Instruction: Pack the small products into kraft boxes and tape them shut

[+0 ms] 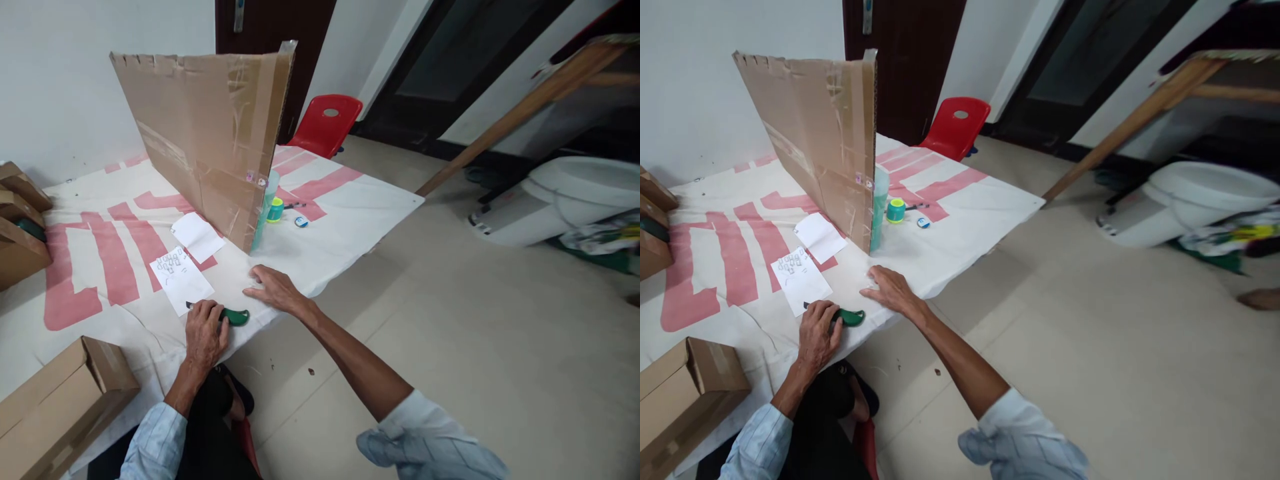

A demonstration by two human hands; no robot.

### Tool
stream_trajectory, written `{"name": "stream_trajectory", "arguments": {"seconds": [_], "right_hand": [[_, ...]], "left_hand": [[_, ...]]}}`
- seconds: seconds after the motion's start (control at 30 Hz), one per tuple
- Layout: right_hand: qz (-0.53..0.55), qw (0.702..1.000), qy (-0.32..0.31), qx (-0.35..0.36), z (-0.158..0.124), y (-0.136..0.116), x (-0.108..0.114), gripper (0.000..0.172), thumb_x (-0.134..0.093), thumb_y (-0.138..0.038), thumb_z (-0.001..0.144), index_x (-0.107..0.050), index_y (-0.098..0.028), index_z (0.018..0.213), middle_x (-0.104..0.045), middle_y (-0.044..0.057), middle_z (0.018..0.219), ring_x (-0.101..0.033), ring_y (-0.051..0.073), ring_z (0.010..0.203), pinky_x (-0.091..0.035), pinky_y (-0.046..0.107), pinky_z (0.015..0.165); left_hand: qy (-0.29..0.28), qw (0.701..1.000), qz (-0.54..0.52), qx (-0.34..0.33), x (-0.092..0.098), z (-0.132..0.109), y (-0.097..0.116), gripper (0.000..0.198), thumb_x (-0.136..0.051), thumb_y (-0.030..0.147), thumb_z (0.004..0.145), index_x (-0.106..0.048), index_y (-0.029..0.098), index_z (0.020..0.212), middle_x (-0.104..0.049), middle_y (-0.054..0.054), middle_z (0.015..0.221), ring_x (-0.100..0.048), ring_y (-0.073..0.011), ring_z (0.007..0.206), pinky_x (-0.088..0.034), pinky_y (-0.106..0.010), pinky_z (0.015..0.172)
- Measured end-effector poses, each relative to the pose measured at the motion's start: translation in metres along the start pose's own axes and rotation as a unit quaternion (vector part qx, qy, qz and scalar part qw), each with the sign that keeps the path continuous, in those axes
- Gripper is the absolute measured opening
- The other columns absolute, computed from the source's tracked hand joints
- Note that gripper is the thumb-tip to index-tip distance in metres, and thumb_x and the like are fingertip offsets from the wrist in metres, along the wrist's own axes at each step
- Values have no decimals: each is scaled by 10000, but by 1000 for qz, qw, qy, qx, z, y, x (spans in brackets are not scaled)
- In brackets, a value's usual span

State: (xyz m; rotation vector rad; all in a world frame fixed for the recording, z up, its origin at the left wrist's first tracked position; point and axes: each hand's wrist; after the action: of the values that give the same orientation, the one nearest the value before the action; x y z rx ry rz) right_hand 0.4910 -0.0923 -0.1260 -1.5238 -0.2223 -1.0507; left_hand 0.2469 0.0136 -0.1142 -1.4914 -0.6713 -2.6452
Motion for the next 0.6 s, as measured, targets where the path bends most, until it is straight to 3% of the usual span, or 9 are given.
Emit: {"name": "stream_trajectory", "arguments": {"seconds": [0.1, 0.17, 0.3, 0.47, 0.53, 0.6], "right_hand": [[15, 1000, -2, -5, -1, -7, -7, 102, -659, -286, 880, -596, -229, 822, -675, 50, 914, -587, 196, 875, -417, 294, 842], [52, 998, 15, -17, 1, -8, -8, 164, -617, -276, 879, -545, -231, 739, -645, 42, 833, -563, 192, 820, -411, 299, 815], [156, 984, 61, -52, 1, -3, -2, 282, -577, -463, 893, -524, -237, 733, -564, 7, 704, -499, 169, 684, -409, 297, 687], [313, 941, 92, -86, -18, -17, 5, 514, -475, -744, 900, -496, -245, 776, -470, -39, 631, -406, 123, 537, -362, 268, 527], [376, 919, 84, -82, -31, -36, 3, 543, -547, -771, 877, -526, -236, 791, -487, -37, 643, -419, 116, 539, -372, 266, 524], [468, 879, 50, -76, -45, -60, -3, 527, -646, -741, 864, -571, -223, 800, -505, -37, 643, -419, 109, 538, -369, 261, 524]], "left_hand": [[-1, 1000, 0, 0, 1, 0, 0, 204, -581, 192, 987, -663, 204, 1173, -710, -119, 1156, -614, -320, 1106, -535, -503, 948], [-1, 1000, -1, -2, 2, 1, 0, 210, -577, 195, 987, -663, 209, 1178, -711, -116, 1158, -619, -319, 1108, -539, -501, 946], [6, 1000, -3, -4, 1, 1, 0, 201, -583, 195, 983, -672, 195, 1163, -726, -122, 1146, -632, -321, 1094, -553, -505, 927], [27, 999, -21, 8, -4, -2, -6, 198, -612, 195, 959, -698, 208, 1136, -748, -127, 1181, -663, -321, 1146, -558, -524, 974], [45, 999, -21, 20, -3, -3, -6, 199, -632, 209, 944, -709, 218, 1128, -740, -134, 1249, -655, -341, 1225, -546, -554, 1018], [76, 995, -46, 33, 3, 0, -1, 185, -637, 250, 953, -716, 223, 1118, -727, -138, 1298, -629, -354, 1301, -526, -581, 1066]]}}
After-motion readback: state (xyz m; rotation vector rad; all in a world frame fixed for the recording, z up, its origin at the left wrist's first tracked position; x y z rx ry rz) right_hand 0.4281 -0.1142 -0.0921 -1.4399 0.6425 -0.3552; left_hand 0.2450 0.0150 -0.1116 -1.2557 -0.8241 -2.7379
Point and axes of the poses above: each hand's wrist, its own z-axis towards the middle knuckle, its own x-axis out of the back of the hand, y = z × x
